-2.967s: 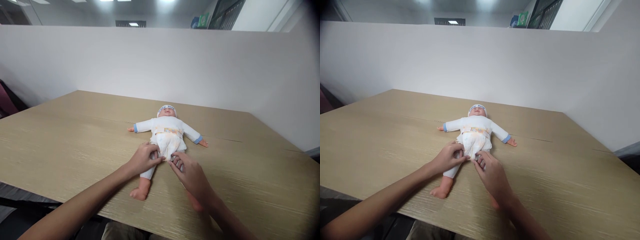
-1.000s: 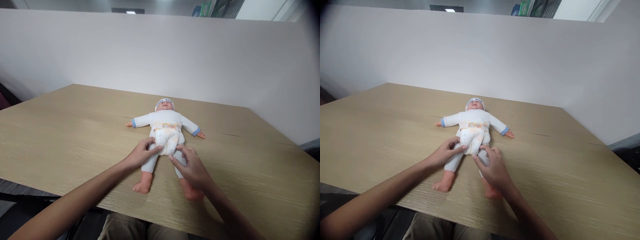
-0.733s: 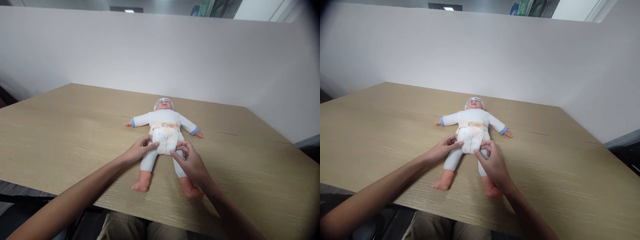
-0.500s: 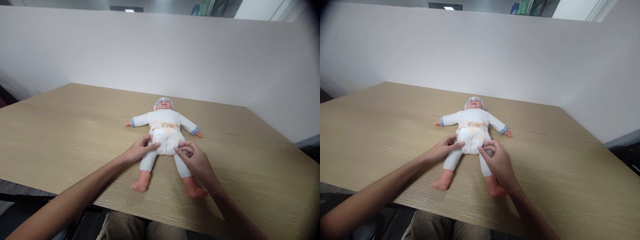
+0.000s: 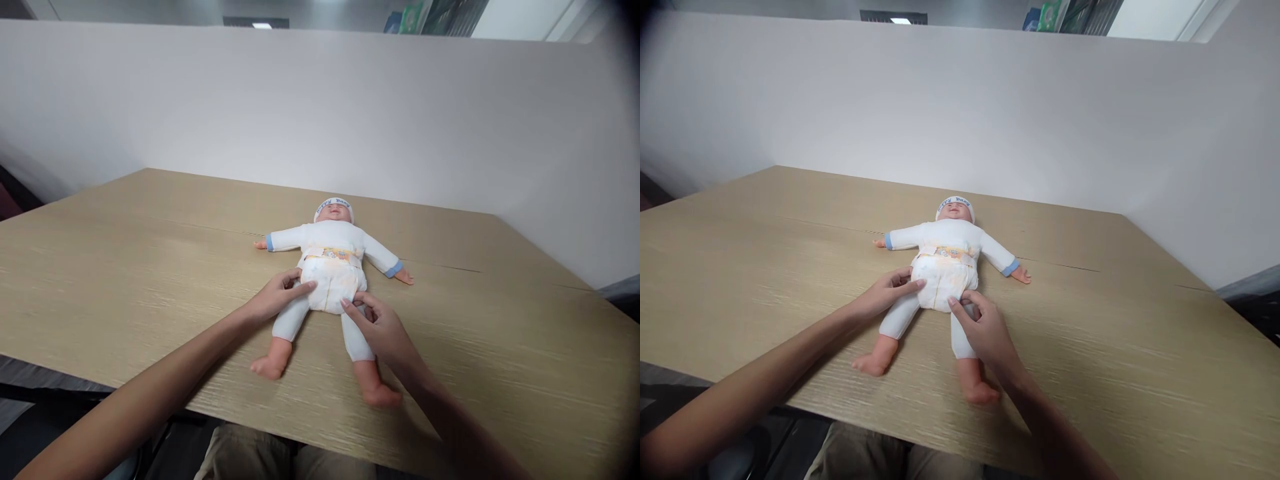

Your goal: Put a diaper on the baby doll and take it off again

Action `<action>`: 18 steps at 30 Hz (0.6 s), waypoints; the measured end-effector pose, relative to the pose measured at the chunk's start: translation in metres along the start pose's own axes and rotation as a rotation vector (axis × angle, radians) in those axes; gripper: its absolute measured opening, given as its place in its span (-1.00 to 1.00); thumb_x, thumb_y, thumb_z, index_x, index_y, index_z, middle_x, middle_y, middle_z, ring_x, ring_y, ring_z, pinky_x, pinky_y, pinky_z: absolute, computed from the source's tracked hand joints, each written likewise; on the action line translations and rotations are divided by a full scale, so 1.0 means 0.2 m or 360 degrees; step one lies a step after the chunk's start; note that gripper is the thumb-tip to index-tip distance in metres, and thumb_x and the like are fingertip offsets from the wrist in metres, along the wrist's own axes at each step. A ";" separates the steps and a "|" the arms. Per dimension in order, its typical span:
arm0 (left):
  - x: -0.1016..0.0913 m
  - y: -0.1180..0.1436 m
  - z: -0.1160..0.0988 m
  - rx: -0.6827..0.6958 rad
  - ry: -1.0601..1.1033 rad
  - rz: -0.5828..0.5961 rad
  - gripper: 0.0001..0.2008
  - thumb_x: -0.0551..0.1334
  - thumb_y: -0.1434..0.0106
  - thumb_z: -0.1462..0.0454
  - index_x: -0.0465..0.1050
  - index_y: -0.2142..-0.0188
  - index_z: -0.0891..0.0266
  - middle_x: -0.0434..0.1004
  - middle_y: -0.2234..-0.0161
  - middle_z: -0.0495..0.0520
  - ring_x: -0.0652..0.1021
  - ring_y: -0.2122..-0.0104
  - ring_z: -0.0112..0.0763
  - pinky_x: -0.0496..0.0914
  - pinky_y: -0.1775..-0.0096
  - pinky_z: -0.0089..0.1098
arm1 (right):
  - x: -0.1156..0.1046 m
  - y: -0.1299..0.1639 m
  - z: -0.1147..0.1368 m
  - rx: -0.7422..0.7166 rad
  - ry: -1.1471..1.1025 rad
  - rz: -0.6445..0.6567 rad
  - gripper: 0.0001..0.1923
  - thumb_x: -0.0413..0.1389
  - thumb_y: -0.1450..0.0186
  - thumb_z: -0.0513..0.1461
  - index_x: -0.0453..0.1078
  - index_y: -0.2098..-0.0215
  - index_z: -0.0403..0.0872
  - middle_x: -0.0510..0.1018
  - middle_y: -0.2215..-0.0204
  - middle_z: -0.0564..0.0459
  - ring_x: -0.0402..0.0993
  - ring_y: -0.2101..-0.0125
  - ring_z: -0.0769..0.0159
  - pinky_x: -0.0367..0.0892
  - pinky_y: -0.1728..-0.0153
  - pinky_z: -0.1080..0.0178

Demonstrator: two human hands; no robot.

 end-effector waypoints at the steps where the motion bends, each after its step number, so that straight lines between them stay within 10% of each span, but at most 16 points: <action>1: 0.00 0.00 0.00 0.0003 0.0044 -0.0019 -0.57 0.41 -0.34 -0.07 0.59 0.09 0.26 0.66 0.09 0.20 0.59 0.09 -0.10 0.44 0.11 -0.24 | 0.00 0.00 0.00 0.0026 -0.0042 0.0013 -0.54 0.21 -0.36 0.18 0.53 0.21 -0.04 0.44 0.43 0.11 0.27 0.43 0.26 0.18 0.42 0.23; 18: -0.01 -0.04 0.05 0.0042 0.0263 -0.0129 -0.44 0.43 -0.26 -0.19 0.48 0.26 0.28 0.54 0.32 0.03 0.44 0.34 -0.38 0.29 0.28 -0.39 | -0.02 0.00 -0.02 -0.0091 -0.0020 -0.0164 -0.49 0.22 -0.37 0.22 0.41 0.36 -0.03 0.22 0.53 0.18 0.13 0.48 0.32 0.08 0.46 0.25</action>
Point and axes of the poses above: each hand's wrist, its own y-axis away from the middle knuckle, its own x-axis out of the palm, z = x × y, the point moved 6 cm from there along -y, towards the middle knuckle
